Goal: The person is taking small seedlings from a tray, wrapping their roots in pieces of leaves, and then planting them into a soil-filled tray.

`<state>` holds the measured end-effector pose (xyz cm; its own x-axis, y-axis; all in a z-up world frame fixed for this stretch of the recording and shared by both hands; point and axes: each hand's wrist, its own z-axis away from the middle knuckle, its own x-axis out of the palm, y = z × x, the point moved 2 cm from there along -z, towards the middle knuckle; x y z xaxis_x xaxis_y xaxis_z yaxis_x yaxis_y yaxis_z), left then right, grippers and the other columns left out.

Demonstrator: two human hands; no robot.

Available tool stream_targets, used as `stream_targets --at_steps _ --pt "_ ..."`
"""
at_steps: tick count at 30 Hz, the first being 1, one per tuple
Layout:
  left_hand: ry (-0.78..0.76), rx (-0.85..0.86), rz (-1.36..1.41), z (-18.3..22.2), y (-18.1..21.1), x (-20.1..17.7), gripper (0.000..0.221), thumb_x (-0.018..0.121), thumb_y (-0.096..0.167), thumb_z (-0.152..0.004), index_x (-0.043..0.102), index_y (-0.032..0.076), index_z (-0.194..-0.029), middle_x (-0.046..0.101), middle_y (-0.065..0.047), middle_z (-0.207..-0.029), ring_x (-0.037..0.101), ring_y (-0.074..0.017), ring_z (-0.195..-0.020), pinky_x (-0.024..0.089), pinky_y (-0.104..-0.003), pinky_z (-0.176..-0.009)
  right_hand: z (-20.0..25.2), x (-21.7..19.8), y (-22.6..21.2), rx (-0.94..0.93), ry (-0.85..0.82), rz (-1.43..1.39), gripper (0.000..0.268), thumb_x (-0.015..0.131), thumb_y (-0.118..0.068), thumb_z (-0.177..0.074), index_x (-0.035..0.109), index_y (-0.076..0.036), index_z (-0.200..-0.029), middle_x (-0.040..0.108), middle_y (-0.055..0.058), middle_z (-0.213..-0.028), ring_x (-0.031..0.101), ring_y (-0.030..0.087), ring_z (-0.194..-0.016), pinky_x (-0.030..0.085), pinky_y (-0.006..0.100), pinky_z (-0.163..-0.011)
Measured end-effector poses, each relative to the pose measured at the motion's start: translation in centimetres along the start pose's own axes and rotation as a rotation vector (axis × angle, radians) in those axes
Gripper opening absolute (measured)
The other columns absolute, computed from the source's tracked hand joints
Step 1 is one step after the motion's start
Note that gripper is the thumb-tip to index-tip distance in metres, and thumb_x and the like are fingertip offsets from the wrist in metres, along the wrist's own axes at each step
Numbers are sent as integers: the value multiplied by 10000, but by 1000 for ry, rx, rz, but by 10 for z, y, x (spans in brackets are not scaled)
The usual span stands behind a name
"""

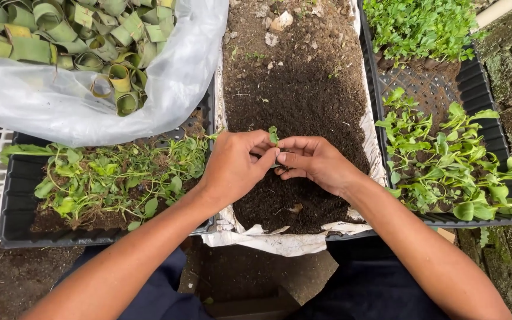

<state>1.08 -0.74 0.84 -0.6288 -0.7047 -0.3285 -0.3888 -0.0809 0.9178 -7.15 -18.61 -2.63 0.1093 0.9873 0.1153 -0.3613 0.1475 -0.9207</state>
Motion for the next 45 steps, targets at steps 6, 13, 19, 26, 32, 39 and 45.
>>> stream_targets --at_steps 6,13,19,26,32,39,45 --pt "-10 -3 -4 -1 -3 1 92 693 77 -917 752 22 -962 792 -149 -842 794 -287 -811 643 -377 -659 -1 0 3 -32 76 32 321 745 -42 -901 708 72 -1199 753 185 -909 760 238 -809 681 348 -755" --pt "-13 8 17 -5 -8 -2 97 689 59 -916 748 1 -967 785 -170 -841 792 -297 -810 652 -386 -652 -1 7 -4 -29 147 28 263 724 -45 -919 731 74 -1154 768 203 -896 755 226 -770 679 335 -728" --pt "-82 -14 -16 -3 -6 -4 221 752 76 -857 747 37 -1075 780 -173 -964 780 -325 -925 650 -439 -740 2 6 -8 -8 166 3 301 676 -47 -947 700 86 -1216 766 217 -953 748 236 -802 673 348 -757" --pt "-146 -64 -9 -4 -1 -5 379 746 51 -879 669 -8 -1245 734 -237 -1101 735 -408 -1048 623 -526 -863 2 1 -13 -88 127 -46 339 639 -77 -975 614 53 -1286 740 193 -1017 721 202 -845 674 329 -756" --pt "-59 -180 99 -10 -18 -6 356 715 -7 -864 696 2 -1219 761 -201 -1075 788 -276 -908 668 -345 -739 31 -2 -74 -284 154 744 338 565 -259 -1049 684 -18 -1254 767 192 -1075 739 295 -1035 618 372 -783" --pt "-38 -327 393 -11 -24 4 451 709 -58 -825 652 -35 -1272 739 -242 -1066 764 -223 -872 685 -353 -729 46 50 -72 29 -147 1307 416 672 -281 -962 651 -51 -1308 700 180 -1185 718 329 -1086 634 429 -906" --pt "-23 -380 499 -10 -18 9 485 756 -53 -807 658 -52 -1282 733 -253 -1072 758 -233 -899 690 -384 -748 49 47 -58 -225 -318 1305 268 684 -71 -899 723 -30 -1161 721 187 -1002 744 392 -928 638 455 -782"
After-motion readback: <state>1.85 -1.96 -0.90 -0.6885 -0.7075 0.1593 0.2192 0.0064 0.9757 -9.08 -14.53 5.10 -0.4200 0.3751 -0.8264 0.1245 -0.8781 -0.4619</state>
